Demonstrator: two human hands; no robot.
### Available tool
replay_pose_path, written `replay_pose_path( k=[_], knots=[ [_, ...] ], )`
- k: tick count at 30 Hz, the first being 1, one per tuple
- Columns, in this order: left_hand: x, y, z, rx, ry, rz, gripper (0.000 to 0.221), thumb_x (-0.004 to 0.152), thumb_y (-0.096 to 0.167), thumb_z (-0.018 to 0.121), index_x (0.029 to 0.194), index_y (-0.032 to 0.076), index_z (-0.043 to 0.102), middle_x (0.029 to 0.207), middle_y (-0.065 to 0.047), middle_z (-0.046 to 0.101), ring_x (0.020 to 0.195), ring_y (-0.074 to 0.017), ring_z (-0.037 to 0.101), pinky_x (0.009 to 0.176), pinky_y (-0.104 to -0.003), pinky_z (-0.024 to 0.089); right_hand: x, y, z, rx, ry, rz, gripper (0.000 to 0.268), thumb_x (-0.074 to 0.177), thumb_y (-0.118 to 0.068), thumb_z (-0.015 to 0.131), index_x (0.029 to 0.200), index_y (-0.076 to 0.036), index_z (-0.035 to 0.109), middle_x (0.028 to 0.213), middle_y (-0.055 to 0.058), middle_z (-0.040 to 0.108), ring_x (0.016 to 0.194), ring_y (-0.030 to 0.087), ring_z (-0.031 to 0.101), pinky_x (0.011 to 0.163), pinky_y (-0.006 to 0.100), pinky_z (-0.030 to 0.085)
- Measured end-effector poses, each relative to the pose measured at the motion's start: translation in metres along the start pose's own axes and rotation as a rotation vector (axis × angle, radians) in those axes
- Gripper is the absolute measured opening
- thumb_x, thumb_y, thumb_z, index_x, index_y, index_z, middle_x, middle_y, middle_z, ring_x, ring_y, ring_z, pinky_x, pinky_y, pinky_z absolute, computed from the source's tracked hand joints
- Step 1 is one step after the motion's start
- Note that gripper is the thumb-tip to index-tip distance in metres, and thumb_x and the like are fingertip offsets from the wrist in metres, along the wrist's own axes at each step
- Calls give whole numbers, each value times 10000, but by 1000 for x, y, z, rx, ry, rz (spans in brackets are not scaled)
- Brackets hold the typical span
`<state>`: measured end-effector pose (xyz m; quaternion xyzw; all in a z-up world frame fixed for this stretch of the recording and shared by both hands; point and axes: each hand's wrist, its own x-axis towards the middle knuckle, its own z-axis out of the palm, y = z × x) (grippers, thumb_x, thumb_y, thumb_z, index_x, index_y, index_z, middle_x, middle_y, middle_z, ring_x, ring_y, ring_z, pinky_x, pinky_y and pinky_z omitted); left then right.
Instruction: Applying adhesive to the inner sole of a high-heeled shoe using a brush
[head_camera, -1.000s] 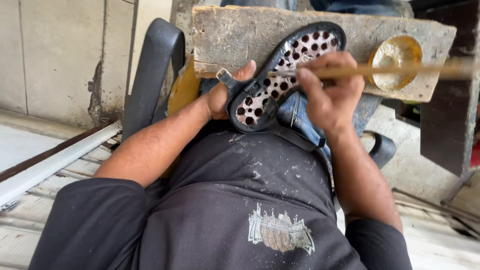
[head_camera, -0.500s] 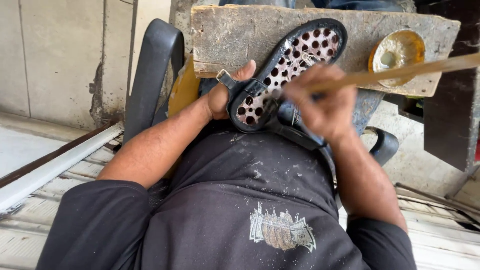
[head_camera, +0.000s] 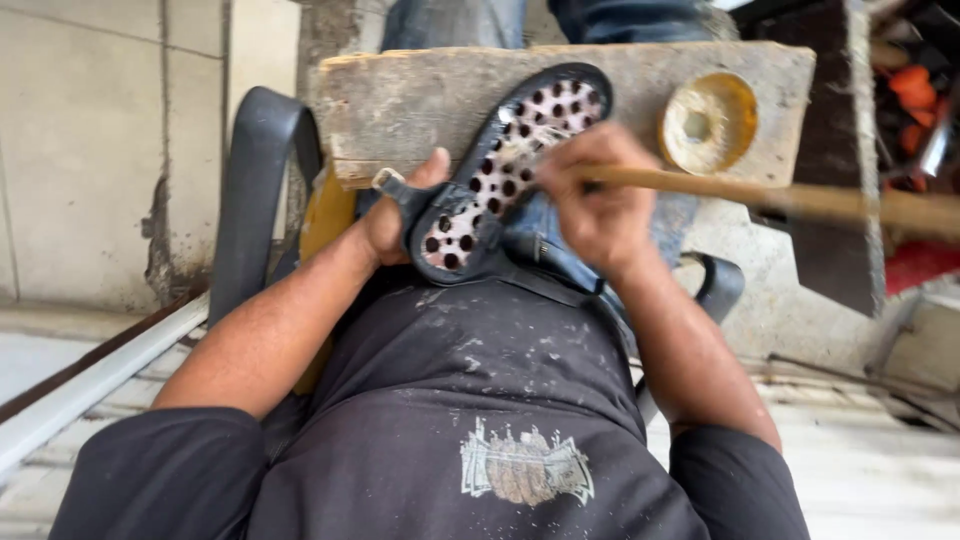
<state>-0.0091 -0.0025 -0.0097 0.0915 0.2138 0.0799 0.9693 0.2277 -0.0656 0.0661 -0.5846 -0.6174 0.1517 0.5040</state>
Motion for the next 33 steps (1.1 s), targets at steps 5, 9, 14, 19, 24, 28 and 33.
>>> replay_pose_path(
  k=[5, 9, 14, 19, 24, 28, 33],
  knots=[
    [-2, 12, 30, -3, -6, -31, 860, 967, 679, 398, 1274, -88, 636, 1199, -271, 708, 1100, -357, 699, 999, -478, 545, -4, -15, -62, 208, -68, 162, 136, 950, -52, 773, 971, -23, 641, 893, 129, 675, 782, 229, 590, 743, 359, 475],
    [-24, 33, 83, 189, 334, -49, 877, 900, 704, 251, 1258, -31, 566, 1260, -283, 644, 1132, -390, 634, 976, -527, 511, -1, 25, -118, 3, 262, 166, 247, 966, 148, 764, 1013, -51, 626, 977, 131, 680, 918, 229, 709, 845, 328, 636],
    [-54, 28, 59, 282, 374, 273, 684, 940, 583, 423, 1214, -15, 614, 1276, -275, 668, 1232, -411, 651, 1031, -543, 553, -11, 51, -132, -110, 130, 375, 200, 980, 113, 813, 1015, -33, 681, 932, 111, 699, 822, 195, 695, 694, 281, 640],
    [-69, 44, 99, 1454, 709, 359, 1210, 471, 319, 971, 1452, 0, 338, 1422, -169, 552, 1311, -254, 543, 1117, -373, 388, -15, 55, -124, -98, 246, 460, 202, 947, 17, 852, 980, -83, 680, 903, 63, 704, 835, 172, 718, 715, 272, 652],
    [-57, 39, 76, 1536, 722, 383, 1229, 443, 340, 1019, 1433, -6, 378, 1377, -198, 586, 1254, -309, 588, 1081, -389, 437, -25, 73, -127, -182, 307, 414, 199, 918, 26, 855, 954, -88, 696, 888, 46, 702, 815, 149, 676, 742, 272, 597],
    [-63, 47, 83, 1528, 701, 378, 1147, 512, 412, 976, 1459, 112, 402, 1413, -133, 614, 1260, -272, 614, 1011, -379, 480, -13, 31, -108, 126, 490, 262, 324, 845, 229, 730, 1003, -25, 606, 926, 238, 740, 725, 256, 654, 676, 355, 582],
    [-69, 52, 94, 1540, 673, 463, 1071, 600, 476, 945, 1446, 110, 401, 1337, -118, 687, 1155, -285, 708, 912, -389, 594, -1, -18, -56, 595, 99, 79, 194, 1015, 9, 687, 1126, -69, 549, 1147, 215, 638, 923, 274, 681, 794, 351, 666]
  ],
)
